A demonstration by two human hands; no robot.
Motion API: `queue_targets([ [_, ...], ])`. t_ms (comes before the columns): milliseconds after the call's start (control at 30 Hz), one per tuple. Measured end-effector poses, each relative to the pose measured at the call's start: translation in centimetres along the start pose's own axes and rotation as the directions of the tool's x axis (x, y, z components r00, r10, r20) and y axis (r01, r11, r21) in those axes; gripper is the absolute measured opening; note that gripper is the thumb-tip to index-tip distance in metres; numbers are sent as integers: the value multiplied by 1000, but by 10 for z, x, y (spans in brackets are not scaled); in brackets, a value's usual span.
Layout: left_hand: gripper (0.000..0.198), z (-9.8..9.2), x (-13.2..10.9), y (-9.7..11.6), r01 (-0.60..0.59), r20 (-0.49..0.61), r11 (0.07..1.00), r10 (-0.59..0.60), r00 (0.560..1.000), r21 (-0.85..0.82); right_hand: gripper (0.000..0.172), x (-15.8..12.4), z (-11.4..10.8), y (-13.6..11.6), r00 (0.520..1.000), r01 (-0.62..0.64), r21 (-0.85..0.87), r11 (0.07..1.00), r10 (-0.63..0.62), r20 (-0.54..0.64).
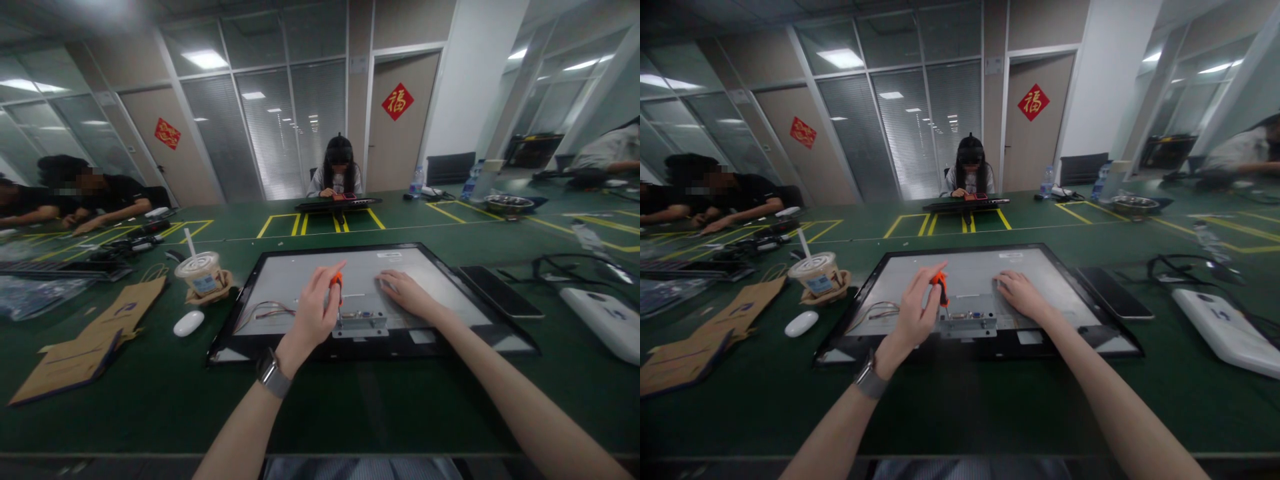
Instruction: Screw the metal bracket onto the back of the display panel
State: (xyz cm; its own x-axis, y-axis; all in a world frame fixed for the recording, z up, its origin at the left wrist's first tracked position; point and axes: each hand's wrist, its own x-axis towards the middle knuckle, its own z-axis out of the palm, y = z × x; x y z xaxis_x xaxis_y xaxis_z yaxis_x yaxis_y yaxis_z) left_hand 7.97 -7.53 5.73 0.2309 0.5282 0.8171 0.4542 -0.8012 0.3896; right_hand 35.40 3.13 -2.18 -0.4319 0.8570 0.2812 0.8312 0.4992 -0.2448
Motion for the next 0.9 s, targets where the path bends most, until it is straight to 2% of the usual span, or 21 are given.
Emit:
queue_targets([
  [100,39,0,0,3,-62,45,998,61,997,7,40,1,1,1,1000,4,-8,1000,-4,0],
  [200,24,3,3,5,-77,-63,997,75,995,-28,39,2,2,1,1000,11,-20,1000,-11,-4],
  [300,16,6,5,7,4,-158,996,-19,987,-92,40,2,2,2,1000,16,-29,999,-16,1],
  [433,28,5,4,7,196,-89,938,-230,969,-285,40,0,1,3,1000,24,-19,1000,-24,-2],
  [500,31,4,4,6,241,-62,903,-280,958,-356,39,0,2,3,1000,19,-7,1000,-19,-14],
  [700,14,5,5,5,196,-129,948,-234,964,-249,39,1,4,4,1000,24,-15,1000,-24,-17],
  [900,28,3,4,4,247,-55,903,-283,958,-351,39,0,1,1,1000,22,-14,1000,-22,-4],
])
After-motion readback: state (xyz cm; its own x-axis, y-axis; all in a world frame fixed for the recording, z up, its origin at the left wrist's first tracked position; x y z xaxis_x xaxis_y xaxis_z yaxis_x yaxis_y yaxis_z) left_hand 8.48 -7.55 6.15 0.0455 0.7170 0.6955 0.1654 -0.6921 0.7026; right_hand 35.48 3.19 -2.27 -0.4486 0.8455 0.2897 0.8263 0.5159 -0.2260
